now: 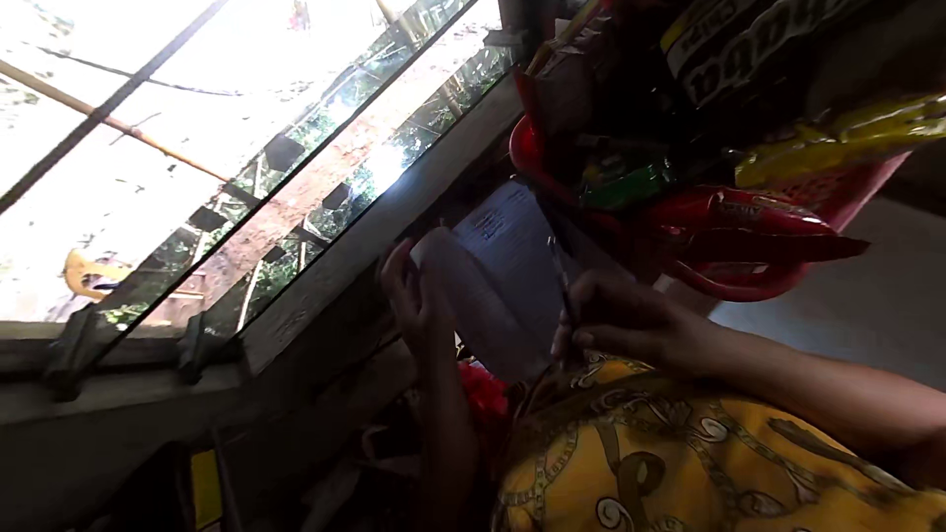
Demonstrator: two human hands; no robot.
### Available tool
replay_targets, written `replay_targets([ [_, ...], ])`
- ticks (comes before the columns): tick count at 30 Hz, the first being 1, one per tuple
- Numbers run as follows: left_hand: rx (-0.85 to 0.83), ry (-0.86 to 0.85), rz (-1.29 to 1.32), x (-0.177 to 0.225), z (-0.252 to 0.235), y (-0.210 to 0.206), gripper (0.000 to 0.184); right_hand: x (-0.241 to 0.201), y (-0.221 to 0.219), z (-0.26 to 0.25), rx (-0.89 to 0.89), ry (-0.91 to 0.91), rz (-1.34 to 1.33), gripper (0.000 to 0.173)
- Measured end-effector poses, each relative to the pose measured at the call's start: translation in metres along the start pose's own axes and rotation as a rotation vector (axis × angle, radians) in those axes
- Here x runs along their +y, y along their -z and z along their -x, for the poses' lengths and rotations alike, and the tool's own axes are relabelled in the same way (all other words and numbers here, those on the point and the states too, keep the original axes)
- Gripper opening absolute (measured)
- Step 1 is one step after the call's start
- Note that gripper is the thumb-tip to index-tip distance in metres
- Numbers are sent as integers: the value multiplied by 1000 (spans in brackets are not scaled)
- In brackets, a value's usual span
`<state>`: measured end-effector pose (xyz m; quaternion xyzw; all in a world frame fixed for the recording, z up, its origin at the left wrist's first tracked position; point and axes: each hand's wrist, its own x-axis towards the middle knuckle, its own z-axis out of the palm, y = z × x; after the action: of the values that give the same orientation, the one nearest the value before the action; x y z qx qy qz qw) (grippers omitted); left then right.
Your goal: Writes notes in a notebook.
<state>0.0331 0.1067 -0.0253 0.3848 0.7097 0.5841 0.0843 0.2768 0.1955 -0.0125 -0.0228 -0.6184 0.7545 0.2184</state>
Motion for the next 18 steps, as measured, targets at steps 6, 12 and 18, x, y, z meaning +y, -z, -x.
replay_targets([
  [6, 4, 751, 539, -21, 59, 5, 51, 6, -4, 0, -224, -41, 66, 16],
  [12, 158, 377, 235, -14, 59, 18, 58, 5, -17, 3, -273, 59, 216, 17],
  [18, 125, -78, 102, -13, 56, 31, 22, 8, -36, 7, -127, 55, 197, 17],
])
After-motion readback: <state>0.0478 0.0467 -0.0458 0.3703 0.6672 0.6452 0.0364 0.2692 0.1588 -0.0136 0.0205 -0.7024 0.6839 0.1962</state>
